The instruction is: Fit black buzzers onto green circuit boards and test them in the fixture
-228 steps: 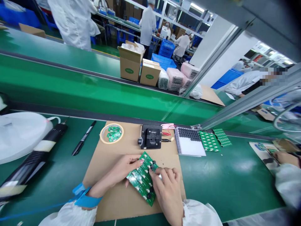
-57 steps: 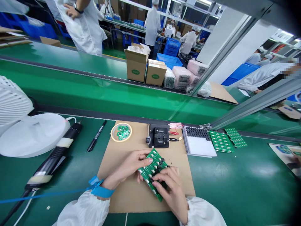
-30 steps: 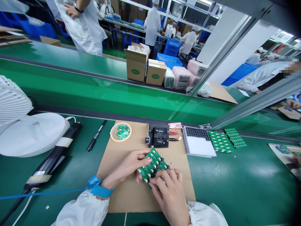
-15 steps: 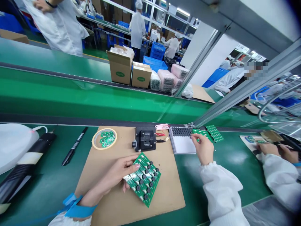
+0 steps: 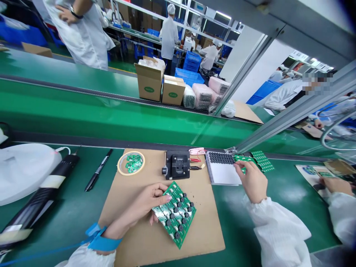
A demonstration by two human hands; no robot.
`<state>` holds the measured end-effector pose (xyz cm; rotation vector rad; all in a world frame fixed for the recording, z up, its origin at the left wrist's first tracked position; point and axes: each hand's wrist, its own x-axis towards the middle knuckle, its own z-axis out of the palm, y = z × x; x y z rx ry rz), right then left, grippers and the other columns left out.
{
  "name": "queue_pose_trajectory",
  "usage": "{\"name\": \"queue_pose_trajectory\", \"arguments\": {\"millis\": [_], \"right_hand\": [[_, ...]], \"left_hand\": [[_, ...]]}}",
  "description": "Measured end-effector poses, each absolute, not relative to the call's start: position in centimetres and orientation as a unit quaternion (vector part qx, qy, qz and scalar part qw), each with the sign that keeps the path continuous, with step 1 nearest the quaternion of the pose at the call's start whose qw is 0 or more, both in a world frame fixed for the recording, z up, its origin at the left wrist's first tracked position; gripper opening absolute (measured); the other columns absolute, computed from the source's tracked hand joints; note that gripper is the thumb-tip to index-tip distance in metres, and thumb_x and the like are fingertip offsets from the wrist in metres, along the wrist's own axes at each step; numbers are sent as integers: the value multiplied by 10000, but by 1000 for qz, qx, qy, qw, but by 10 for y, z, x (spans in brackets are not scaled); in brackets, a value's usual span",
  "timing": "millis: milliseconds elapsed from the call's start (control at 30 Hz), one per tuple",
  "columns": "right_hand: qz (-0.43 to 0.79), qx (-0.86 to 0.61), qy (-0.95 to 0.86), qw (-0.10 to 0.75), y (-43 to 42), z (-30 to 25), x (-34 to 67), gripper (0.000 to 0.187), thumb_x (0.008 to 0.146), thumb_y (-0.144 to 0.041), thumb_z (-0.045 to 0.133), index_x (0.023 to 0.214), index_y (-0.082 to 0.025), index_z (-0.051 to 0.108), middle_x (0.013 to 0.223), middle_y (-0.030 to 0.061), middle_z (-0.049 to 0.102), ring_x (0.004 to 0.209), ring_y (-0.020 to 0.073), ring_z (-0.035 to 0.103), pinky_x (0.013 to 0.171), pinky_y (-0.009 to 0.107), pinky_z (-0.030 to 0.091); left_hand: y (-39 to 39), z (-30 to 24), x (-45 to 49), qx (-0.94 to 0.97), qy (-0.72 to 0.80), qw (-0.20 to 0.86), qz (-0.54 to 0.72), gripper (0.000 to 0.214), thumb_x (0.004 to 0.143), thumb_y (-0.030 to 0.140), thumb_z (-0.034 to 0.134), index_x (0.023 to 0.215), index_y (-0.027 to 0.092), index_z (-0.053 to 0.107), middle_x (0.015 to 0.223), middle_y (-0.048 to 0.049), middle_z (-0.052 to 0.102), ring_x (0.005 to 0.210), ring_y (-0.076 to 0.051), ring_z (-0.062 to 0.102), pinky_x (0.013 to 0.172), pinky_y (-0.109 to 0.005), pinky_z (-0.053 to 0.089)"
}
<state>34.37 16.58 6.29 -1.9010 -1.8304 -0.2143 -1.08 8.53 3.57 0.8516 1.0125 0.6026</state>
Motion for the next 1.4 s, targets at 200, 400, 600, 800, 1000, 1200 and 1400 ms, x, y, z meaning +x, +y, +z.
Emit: {"name": "queue_pose_trajectory", "arguments": {"millis": [200, 400, 600, 800, 1000, 1200, 1400], "right_hand": [[281, -504, -740, 345, 111, 43, 247, 276, 930, -441, 541, 896, -214, 695, 778, 26, 627, 557, 131, 489, 525, 257, 413], [368, -476, -716, 353, 98, 6, 212, 259, 929, -420, 566, 910, -198, 696, 786, 28, 613, 581, 127, 501, 537, 250, 449], [338, -461, -747, 340, 102, 3, 216, 260, 947, -405, 550, 914, -196, 700, 782, 25, 607, 575, 121, 491, 548, 249, 446], [300, -442, -776, 334, 101, 9, 212, 234, 961, -360, 532, 919, -199, 696, 796, 31, 646, 564, 120, 509, 552, 243, 468], [281, -453, -777, 336, 99, 11, 210, 220, 956, -350, 532, 910, -197, 683, 762, 18, 624, 534, 114, 496, 518, 244, 455], [263, -488, -762, 335, 93, 5, 203, 202, 955, -333, 516, 888, -201, 653, 779, 10, 614, 550, 116, 497, 523, 248, 441], [222, -515, -764, 319, 88, 5, 199, 164, 946, -306, 516, 868, -208, 621, 752, 1, 598, 574, 129, 524, 535, 252, 447]], "left_hand": [[84, 38, -10, 407, 473, 741, 247, 463, 754, 541, 724, 956, 138, 619, 586, 21, 633, 368, -62, 525, 290, -102, 343], [83, 37, -9, 410, 491, 728, 246, 457, 753, 532, 723, 974, 139, 647, 542, 37, 611, 345, -57, 480, 285, -114, 306], [83, 35, -9, 404, 494, 729, 246, 483, 745, 542, 724, 991, 134, 644, 558, 33, 618, 346, -60, 489, 284, -120, 311], [84, 36, -9, 401, 501, 729, 239, 501, 732, 545, 731, 1001, 131, 647, 546, 41, 607, 337, -61, 489, 275, -118, 302], [84, 34, -9, 402, 493, 733, 241, 487, 740, 542, 727, 995, 135, 647, 564, 38, 611, 338, -58, 491, 274, -114, 319], [83, 33, -10, 405, 491, 733, 241, 465, 755, 539, 718, 986, 145, 628, 570, 44, 607, 346, -58, 504, 273, -103, 338], [83, 34, -10, 410, 483, 734, 244, 425, 779, 521, 706, 969, 150, 624, 574, 47, 602, 354, -58, 513, 274, -98, 352]]}}
